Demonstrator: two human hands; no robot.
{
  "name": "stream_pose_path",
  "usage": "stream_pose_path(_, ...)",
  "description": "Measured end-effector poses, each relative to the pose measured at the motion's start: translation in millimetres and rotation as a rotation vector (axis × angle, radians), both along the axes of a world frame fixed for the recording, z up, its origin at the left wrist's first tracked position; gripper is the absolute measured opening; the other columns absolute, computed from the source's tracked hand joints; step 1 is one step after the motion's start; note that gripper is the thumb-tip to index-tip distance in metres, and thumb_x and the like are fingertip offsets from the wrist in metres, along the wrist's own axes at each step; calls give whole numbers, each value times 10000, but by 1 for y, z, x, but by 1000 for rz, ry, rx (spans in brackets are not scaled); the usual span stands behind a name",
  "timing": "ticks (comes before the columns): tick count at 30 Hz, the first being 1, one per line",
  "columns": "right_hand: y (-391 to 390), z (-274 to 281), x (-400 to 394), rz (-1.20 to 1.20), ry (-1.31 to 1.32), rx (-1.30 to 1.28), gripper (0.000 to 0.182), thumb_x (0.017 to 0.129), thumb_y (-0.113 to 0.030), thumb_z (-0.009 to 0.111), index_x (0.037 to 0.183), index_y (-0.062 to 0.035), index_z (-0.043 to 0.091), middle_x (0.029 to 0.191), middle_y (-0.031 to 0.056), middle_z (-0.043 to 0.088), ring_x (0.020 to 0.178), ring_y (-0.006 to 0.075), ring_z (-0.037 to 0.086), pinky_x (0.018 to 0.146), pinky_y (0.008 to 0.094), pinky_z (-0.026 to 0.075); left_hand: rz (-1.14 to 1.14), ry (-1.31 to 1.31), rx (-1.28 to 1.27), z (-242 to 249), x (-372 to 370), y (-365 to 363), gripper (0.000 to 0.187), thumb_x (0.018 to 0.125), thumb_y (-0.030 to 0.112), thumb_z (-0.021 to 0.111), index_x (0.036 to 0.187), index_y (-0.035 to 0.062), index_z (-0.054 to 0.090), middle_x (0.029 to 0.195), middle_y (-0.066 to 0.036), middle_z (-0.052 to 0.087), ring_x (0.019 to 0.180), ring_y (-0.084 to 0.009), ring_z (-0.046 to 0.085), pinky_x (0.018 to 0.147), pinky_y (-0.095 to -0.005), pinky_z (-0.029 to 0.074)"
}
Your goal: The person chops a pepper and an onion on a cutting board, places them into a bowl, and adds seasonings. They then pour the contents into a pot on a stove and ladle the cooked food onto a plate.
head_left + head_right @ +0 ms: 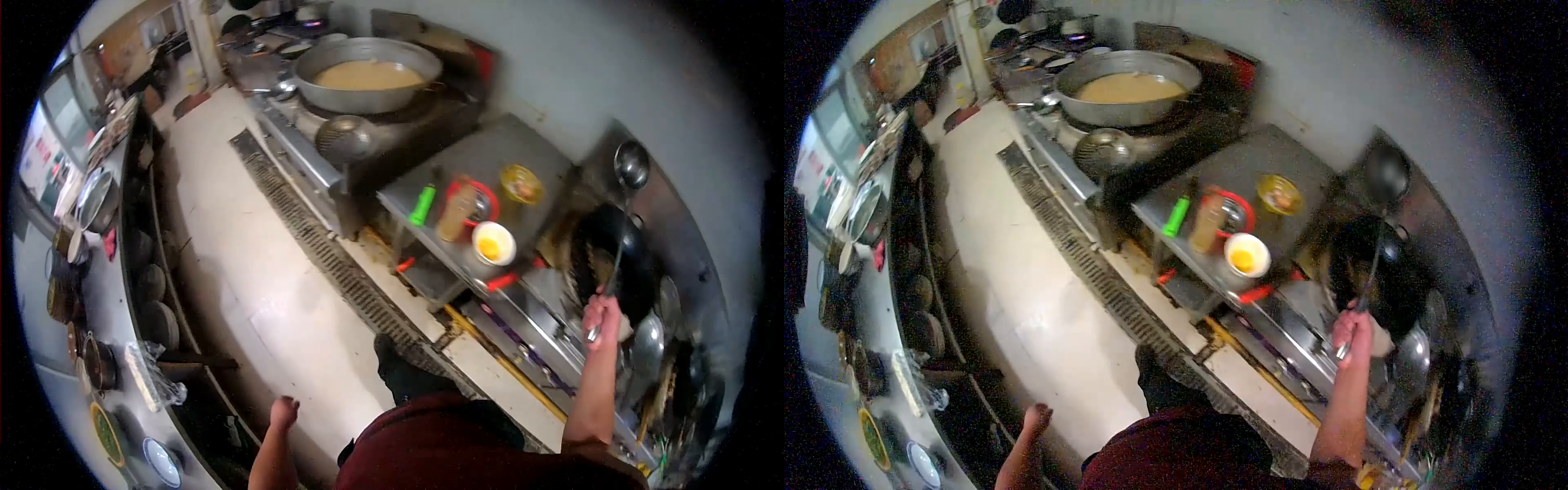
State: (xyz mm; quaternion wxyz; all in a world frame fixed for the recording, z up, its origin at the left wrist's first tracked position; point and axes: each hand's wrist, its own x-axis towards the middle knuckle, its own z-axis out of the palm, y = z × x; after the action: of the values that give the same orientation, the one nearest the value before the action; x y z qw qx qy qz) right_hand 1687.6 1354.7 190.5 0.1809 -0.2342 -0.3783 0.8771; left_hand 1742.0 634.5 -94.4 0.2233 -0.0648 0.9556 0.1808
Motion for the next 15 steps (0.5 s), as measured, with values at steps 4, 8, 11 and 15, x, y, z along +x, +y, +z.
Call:
stream_pose_path(4,-99,41,-162,123,140,70,174,867,-169,501,1017,-83,524,582,29,468,343,103,377,271,249,322,303,-20,297,3,-115,-7,386,841,296,625,1119,29,594,1025,-171,670,935,-315,651,833,-388,505)
stream_pose_path(8,-218,70,-347,307,83,270,184,835,-77,488,1016,-49,489,575,49,462,353,144,411,290,283,354,317,-130,209,50,-192,-33,404,817,335,643,1105,53,609,1024,-156,673,967,-310,644,853,-380,500)
stream_pose_path(11,-305,92,-458,535,25,115,181,828,-43,483,1008,-63,479,572,45,453,369,143,419,309,288,359,482,-205,181,68,-224,-82,410,794,346,648,1078,51,627,1024,-152,674,979,-317,637,863,-383,496)
stream_pose_path(15,-408,79,-586,775,-27,151,160,837,-48,488,995,-69,473,578,39,459,389,138,436,334,299,383,817,-314,237,-18,-224,-189,355,782,337,652,985,47,654,981,-149,681,959,-317,640,845,-375,504)
